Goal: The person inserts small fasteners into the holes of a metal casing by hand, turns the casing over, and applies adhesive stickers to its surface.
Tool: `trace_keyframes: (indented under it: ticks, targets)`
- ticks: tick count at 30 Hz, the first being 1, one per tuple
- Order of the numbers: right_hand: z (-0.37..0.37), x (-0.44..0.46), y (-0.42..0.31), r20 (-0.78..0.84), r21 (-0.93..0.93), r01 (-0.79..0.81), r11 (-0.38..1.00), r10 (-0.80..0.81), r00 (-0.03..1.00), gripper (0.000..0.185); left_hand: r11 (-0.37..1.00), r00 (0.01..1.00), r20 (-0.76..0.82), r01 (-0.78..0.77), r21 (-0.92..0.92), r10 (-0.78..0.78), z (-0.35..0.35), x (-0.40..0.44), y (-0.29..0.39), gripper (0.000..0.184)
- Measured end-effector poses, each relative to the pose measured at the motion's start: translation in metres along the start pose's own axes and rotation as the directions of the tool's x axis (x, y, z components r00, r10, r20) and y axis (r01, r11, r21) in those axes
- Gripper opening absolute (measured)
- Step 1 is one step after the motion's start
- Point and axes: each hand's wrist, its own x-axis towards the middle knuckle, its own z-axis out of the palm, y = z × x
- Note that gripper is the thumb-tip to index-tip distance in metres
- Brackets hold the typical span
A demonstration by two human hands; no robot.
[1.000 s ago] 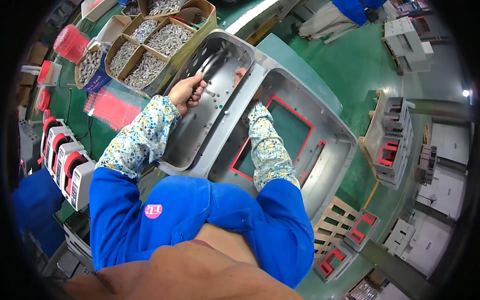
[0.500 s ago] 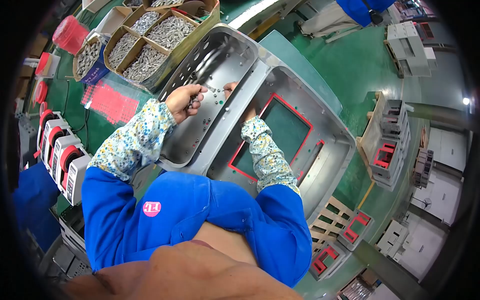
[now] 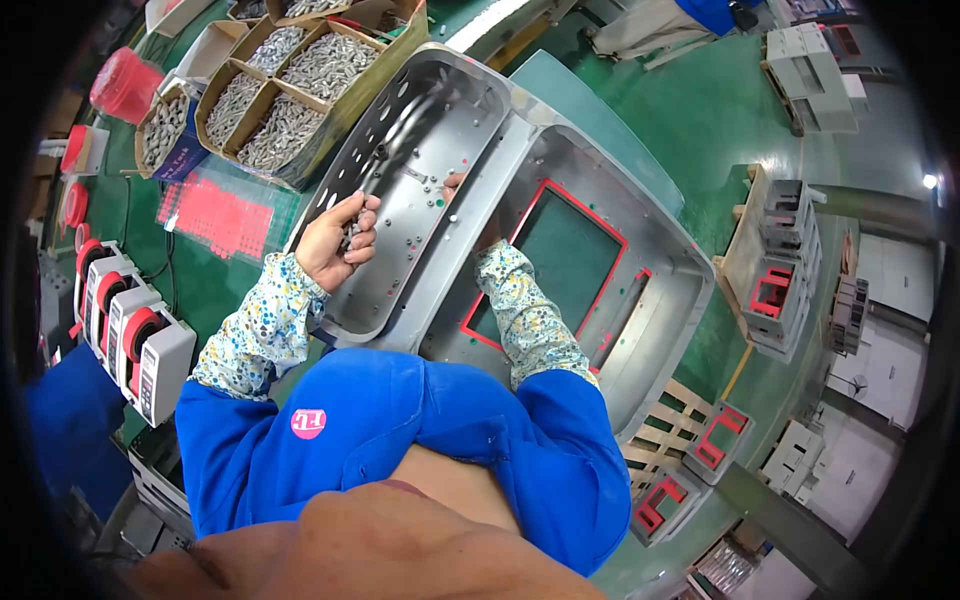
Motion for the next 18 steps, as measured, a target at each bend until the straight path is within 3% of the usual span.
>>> trace_keyframes:
  ticks: [8, 11, 16, 18]
  targets:
    - [-0.002, -0.0015, -0.0035, 0.019, -0.005, -0.083, 0.997, 0.083, 0.996, 0.013, 1.0, 1.0, 0.001, 0.001, 0.009, -0.001, 0.0017, 0.0007, -0.0008, 0.021]
    - [-0.0004, -0.0013, 0.0003, -0.008, -0.018, -0.006, 1.0, 0.006, 1.0, 0.014, 1.0, 1.0, 0.009, 0.011, 0.001, -0.011, 0.0014, 0.001, -0.0013, 0.021]
    - [-0.0003, -0.0026, -0.0045, 0.009, 0.013, -0.124, 0.992, 0.124, 0.992, 0.014, 1.0, 1.0, 0.004, 0.012, 0.022, -0.012, 0.0038, 0.0002, -0.001, 0.021]
    - [-0.0007, -0.0024, -0.0035, -0.016, 0.002, -0.066, 0.998, 0.066, 0.998, 0.013, 0.999, 1.0, -0.003, 0.021, 0.024, -0.021, 0.0052, -0.0004, -0.0007, 0.02]
